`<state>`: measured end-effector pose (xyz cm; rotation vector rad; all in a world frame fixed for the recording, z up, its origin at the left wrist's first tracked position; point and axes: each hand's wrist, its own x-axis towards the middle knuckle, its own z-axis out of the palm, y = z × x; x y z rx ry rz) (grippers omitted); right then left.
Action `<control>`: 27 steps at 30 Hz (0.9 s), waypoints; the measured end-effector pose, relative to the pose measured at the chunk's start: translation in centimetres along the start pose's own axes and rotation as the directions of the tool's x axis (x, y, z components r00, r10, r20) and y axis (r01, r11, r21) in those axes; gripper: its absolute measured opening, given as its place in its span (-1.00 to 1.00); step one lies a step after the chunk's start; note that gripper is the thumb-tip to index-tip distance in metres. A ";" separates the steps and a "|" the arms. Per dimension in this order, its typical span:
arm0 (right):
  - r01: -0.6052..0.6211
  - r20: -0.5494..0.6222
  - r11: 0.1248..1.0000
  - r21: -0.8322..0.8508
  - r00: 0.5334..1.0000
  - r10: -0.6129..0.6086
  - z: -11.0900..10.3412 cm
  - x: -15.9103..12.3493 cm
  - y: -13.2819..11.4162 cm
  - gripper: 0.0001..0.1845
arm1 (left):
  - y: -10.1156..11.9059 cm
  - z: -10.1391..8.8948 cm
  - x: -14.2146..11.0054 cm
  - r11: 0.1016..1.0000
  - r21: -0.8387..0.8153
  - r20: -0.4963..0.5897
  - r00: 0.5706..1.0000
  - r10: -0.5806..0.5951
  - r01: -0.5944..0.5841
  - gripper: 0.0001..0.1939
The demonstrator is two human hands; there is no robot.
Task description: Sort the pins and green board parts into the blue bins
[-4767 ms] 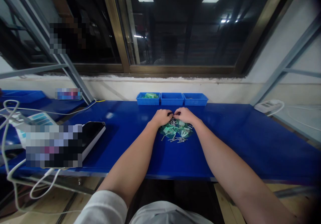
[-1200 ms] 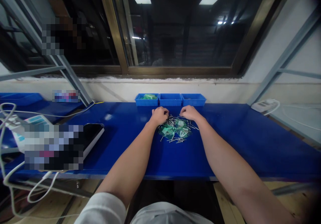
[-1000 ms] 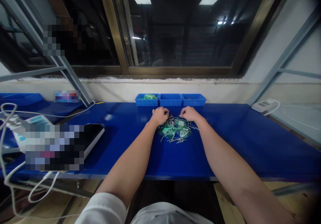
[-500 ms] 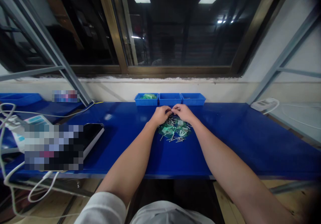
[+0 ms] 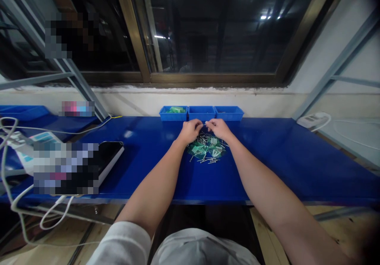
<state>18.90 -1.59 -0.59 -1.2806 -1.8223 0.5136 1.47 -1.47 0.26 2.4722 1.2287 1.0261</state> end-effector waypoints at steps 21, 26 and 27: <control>-0.137 -0.076 0.871 0.472 0.978 0.195 0.3 0.2 0.6 -0.73 | -0.2 0.3 0.1 0.999 0.031 -0.006 0.999 -0.038 0.038 -0.72; -0.132 -0.151 0.966 0.222 0.974 0.168 0.1 0.5 1.4 -0.77 | -0.7 0.4 0.2 0.997 0.025 -0.011 0.998 -0.066 0.066 -0.74; -0.141 -0.173 0.977 0.159 0.970 0.169 -0.1 0.5 1.5 -0.80 | -0.8 0.3 0.2 0.997 0.028 -0.024 0.997 -0.074 0.075 -0.74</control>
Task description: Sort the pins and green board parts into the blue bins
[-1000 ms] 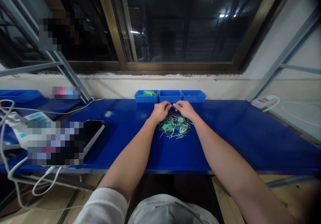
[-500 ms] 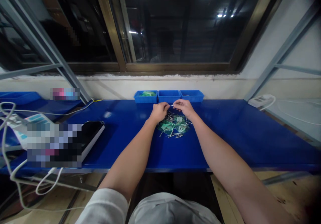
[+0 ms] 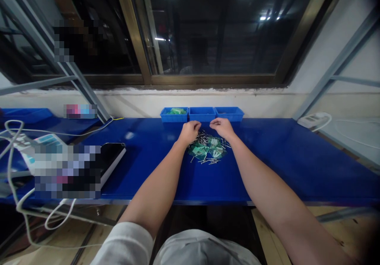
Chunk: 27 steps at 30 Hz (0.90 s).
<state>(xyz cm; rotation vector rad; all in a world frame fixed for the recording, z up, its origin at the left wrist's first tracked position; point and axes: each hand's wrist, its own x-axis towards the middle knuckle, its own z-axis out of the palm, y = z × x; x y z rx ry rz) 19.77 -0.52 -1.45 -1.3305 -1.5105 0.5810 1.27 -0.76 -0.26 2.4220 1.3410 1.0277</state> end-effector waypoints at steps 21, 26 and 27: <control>0.109 0.267 0.747 -0.655 0.959 0.094 1.9 -0.6 -1.4 -0.80 | -0.8 0.8 0.1 0.970 0.213 0.055 0.990 -0.130 0.116 -0.80; 0.187 0.339 0.725 -0.663 0.938 0.069 2.0 -0.4 -1.1 -0.81 | -0.6 0.8 0.0 0.969 0.235 0.100 0.990 -0.101 0.076 -0.76; 0.208 0.340 0.743 -0.637 0.940 0.028 2.0 -0.4 -1.0 -0.82 | -0.5 0.8 0.0 0.970 0.236 0.110 0.990 -0.088 0.060 -0.76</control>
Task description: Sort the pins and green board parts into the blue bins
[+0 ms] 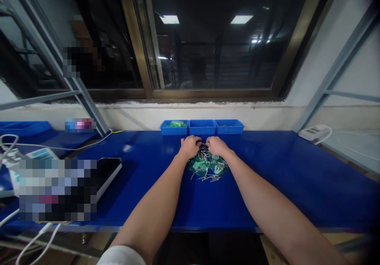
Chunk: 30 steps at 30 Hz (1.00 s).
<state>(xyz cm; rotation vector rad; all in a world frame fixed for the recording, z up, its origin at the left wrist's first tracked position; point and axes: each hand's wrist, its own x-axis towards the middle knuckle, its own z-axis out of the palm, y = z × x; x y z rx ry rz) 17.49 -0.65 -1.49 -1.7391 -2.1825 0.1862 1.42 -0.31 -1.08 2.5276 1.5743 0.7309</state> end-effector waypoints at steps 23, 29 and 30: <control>0.109 -0.387 0.534 0.839 0.809 0.442 -1.9 1.7 4.9 -0.71 | 0.0 -0.4 0.4 0.984 -0.137 -0.140 0.981 -0.136 0.117 -0.77; 0.048 -0.349 0.524 0.850 0.796 0.495 -1.7 1.8 5.7 -0.29 | -0.2 -0.3 0.5 0.986 -0.127 -0.148 0.980 -0.130 0.111 -0.77; 0.024 -0.376 0.568 0.823 0.773 0.512 -1.6 1.7 5.7 -0.35 | -0.3 -0.3 0.5 0.986 -0.126 -0.146 0.982 -0.123 0.105 -0.77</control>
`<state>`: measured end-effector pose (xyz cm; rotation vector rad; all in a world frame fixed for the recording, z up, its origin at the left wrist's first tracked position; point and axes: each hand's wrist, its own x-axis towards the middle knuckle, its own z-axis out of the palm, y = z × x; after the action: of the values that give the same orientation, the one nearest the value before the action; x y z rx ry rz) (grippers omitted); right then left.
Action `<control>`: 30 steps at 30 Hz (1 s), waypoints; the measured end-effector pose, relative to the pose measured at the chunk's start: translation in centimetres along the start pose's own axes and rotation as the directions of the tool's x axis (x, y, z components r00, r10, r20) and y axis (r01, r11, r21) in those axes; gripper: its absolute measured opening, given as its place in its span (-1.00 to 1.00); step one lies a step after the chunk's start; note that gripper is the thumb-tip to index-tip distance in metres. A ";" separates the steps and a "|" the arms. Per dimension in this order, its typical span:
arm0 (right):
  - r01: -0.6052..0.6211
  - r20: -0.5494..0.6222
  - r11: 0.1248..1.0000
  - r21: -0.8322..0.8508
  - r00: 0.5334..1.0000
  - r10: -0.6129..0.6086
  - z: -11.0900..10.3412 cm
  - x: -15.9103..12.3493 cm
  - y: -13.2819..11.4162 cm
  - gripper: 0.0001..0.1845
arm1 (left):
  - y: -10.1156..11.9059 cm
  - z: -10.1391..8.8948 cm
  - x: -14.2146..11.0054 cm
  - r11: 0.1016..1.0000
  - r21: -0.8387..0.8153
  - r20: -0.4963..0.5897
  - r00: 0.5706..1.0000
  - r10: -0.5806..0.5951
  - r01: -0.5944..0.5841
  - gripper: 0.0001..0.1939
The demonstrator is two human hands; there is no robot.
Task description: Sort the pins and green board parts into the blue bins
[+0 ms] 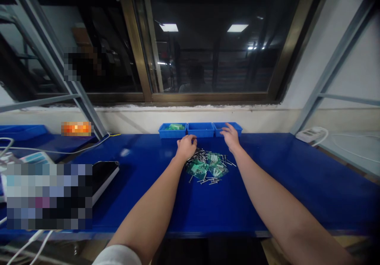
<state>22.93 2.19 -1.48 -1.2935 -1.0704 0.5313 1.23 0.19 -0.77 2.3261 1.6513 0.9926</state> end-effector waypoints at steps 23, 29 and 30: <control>0.495 0.607 0.717 -0.491 0.785 -0.127 3.3 -5.0 -1.3 -0.84 | 0.8 -0.1 -0.6 0.989 0.126 0.175 0.983 0.049 -0.072 -0.74; 0.442 0.560 0.708 -0.551 0.825 -0.079 4.0 -5.4 -1.3 -0.86 | 1.0 0.3 -0.7 0.986 0.140 0.227 0.972 0.054 -0.087 -0.74; 0.444 0.563 0.704 -0.554 0.823 -0.076 4.0 -5.5 -1.3 -0.86 | 1.0 0.2 -0.7 0.987 0.136 0.229 0.972 0.057 -0.090 -0.74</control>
<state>16.66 -0.65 -2.38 -1.6100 -2.0040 0.2493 2.02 -0.75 -0.82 2.5009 1.6085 0.6096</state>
